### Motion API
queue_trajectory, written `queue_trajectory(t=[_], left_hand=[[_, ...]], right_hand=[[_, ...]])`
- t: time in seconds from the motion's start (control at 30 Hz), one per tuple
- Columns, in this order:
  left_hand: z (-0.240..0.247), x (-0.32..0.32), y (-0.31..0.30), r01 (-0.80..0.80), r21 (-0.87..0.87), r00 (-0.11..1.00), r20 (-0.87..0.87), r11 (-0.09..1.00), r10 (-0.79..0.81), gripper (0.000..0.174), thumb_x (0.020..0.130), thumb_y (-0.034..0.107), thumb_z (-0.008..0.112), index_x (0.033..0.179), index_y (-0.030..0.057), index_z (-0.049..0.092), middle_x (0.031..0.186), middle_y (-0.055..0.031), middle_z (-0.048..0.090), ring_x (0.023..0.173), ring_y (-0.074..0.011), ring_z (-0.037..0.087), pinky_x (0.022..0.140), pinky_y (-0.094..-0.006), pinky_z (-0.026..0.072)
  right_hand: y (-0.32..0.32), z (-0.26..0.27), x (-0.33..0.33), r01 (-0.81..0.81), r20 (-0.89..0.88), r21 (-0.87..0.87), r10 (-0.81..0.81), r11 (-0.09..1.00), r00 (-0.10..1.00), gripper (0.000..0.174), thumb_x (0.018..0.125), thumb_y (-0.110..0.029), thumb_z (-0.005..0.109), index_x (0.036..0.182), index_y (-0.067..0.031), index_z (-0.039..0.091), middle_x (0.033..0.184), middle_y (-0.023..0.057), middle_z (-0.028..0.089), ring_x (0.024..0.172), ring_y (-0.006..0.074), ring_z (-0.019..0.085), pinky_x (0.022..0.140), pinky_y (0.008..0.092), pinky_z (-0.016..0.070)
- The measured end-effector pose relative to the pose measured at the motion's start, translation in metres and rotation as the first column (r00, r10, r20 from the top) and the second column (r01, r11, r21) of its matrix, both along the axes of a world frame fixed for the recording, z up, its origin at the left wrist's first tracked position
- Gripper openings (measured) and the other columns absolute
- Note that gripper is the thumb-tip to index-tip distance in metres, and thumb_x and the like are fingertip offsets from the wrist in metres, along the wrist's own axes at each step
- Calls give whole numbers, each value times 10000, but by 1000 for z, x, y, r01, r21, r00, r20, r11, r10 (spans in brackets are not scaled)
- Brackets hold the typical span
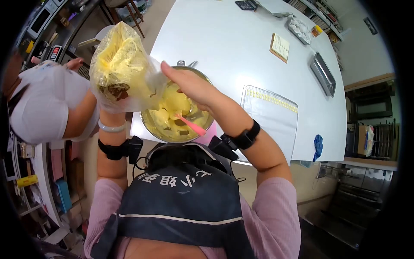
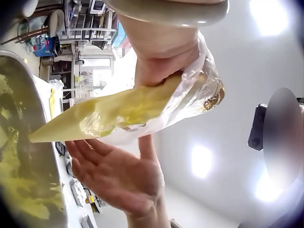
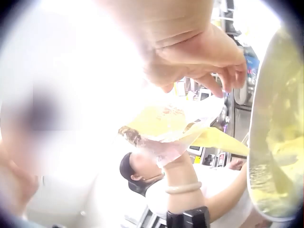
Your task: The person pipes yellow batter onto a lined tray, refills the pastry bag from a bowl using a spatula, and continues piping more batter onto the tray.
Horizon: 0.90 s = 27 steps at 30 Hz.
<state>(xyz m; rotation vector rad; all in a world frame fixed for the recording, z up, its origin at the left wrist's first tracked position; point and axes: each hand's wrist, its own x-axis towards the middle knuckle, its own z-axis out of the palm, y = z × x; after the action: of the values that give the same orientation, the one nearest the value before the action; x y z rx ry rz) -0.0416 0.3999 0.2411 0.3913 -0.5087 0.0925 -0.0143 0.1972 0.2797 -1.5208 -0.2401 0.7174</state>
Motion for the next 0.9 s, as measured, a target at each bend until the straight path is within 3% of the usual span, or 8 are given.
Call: queue_trajectory(t=[0.17, 0.23, 0.33, 0.4, 0.47, 0.53, 0.8, 0.9], left_hand=[[10, 8, 0, 29, -58, 991, 132, 998, -22, 420, 896, 199, 444, 1273, 29, 368, 1274, -143, 432, 1137, -259, 459, 949, -348, 396], [15, 8, 7, -729, 681, 529, 631, -78, 568, 374, 842, 78, 497, 1209, 18, 457, 1183, -125, 513, 1088, -251, 497, 932, -342, 401], [18, 14, 2, -418, 815, 885, 267, 400, 382, 356, 770, -8, 535, 1126, 2, 521, 1088, -104, 564, 1019, -235, 536, 884, -326, 426], [29, 2, -14, -512, 830, 827, 408, 221, 385, 345, 765, -17, 535, 1109, -11, 518, 1078, -102, 558, 981, -211, 550, 844, -304, 442], [50, -7, -30, -208, 609, 952, -55, 766, 302, 314, 765, -27, 526, 1079, -17, 528, 1079, -103, 555, 958, -193, 548, 844, -282, 430], [59, -5, -38, -236, 575, 954, -17, 784, 299, 422, 791, 14, 531, 1197, -44, 433, 1178, -114, 505, 1033, -180, 520, 888, -299, 412], [70, 1, -25, -518, 743, 794, 232, 424, 562, 271, 921, 132, 379, 1023, -35, 567, 1010, -83, 599, 958, -161, 542, 875, -274, 402], [62, 6, -19, -812, 511, 440, 853, -282, 279, 212, 830, 143, 517, 950, -17, 588, 933, -136, 601, 882, -241, 567, 820, -279, 427]], right_hand=[[-3, 6, 12, 28, -289, 204, 33, 979, 957, 393, 792, -246, 624, 1081, 7, 540, 935, 80, 584, 834, 122, 548, 739, 293, 392], [-15, 37, 16, 121, -552, 431, 155, 894, 819, 176, 799, -134, 582, 946, -38, 588, 718, 7, 601, 634, 81, 555, 660, 254, 403], [-27, 87, 27, 170, -465, 676, 237, 717, 853, 181, 825, -100, 532, 981, -21, 578, 780, 16, 621, 681, 103, 569, 742, 297, 417], [-24, 91, 30, 29, -208, 828, 259, 559, 943, 375, 788, -90, 587, 1139, -2, 489, 992, 73, 591, 893, 151, 555, 831, 317, 396], [-18, 77, 31, -252, 439, 719, -142, 648, 887, 802, 672, -146, 731, 1310, 12, 271, 1202, 138, 452, 1104, 226, 449, 908, 350, 357], [-9, 43, 21, -62, 711, 191, -94, 980, 697, 1125, 536, -159, 829, 1388, -69, 99, 1306, 135, 357, 1208, 257, 351, 972, 387, 298], [11, 18, 0, 42, 574, 73, -76, 996, 815, 472, 681, -20, 687, 1106, 21, 486, 989, 105, 593, 932, 229, 572, 818, 307, 447], [7, 37, 12, -175, 212, 483, 79, 858, 974, 426, 680, -32, 682, 1073, 10, 524, 965, 88, 607, 829, 141, 587, 701, 263, 475]])
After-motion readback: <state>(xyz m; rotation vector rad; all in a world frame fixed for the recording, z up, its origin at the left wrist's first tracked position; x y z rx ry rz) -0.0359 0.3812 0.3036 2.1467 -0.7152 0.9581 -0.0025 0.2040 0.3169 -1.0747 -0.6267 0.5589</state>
